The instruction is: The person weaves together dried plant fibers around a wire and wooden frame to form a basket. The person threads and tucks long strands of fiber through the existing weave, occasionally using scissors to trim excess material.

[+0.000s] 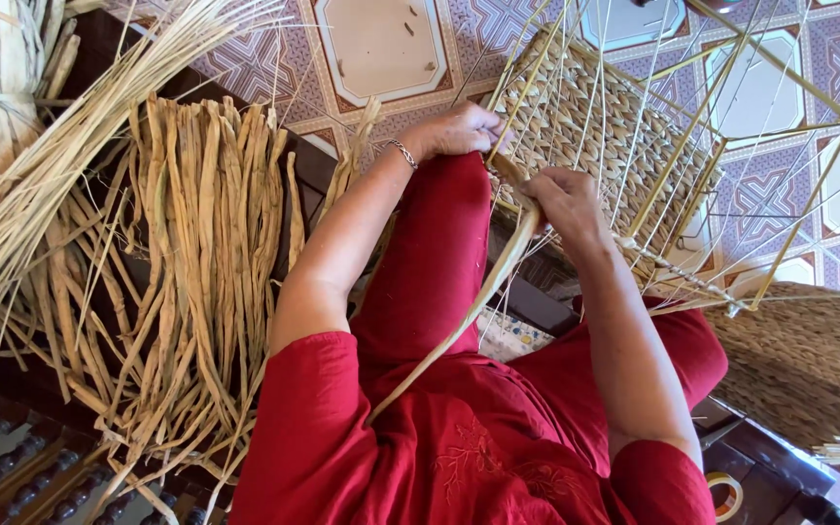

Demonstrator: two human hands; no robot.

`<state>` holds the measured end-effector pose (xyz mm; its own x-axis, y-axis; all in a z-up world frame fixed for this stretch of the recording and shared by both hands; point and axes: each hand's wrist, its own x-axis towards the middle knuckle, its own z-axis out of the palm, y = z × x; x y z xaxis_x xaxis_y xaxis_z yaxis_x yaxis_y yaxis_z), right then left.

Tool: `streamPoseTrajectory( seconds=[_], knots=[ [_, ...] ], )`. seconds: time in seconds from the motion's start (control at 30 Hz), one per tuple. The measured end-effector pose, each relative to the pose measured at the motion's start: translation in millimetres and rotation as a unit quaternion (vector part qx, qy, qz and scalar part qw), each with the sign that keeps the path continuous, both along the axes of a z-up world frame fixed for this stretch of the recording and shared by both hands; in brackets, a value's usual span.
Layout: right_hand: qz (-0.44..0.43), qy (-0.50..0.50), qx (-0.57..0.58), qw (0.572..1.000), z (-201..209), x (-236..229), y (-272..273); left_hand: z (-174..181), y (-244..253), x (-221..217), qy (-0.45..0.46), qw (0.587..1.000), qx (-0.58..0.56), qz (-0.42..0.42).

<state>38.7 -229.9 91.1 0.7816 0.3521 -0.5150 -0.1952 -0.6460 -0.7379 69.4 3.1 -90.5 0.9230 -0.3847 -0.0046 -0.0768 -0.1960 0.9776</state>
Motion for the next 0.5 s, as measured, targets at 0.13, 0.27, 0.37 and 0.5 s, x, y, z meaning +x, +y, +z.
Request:
streamPoseTrajectory(
  seconds=[0.13,0.27,0.37,0.5],
  knots=[
    [-0.003,0.06,0.027,0.998,-10,11,4,28,3,0,0.077,0.984,0.156,0.048],
    [-0.052,0.089,0.047,0.994,-16,9,14,76,12,-12,0.165,0.911,0.348,0.145],
    [-0.037,0.043,0.066,0.996,-21,5,16,97,22,-16,0.175,0.865,0.458,0.102],
    [0.05,-0.12,-0.018,0.991,-23,0,11,109,35,-21,0.153,0.849,0.488,0.13]
  ],
)
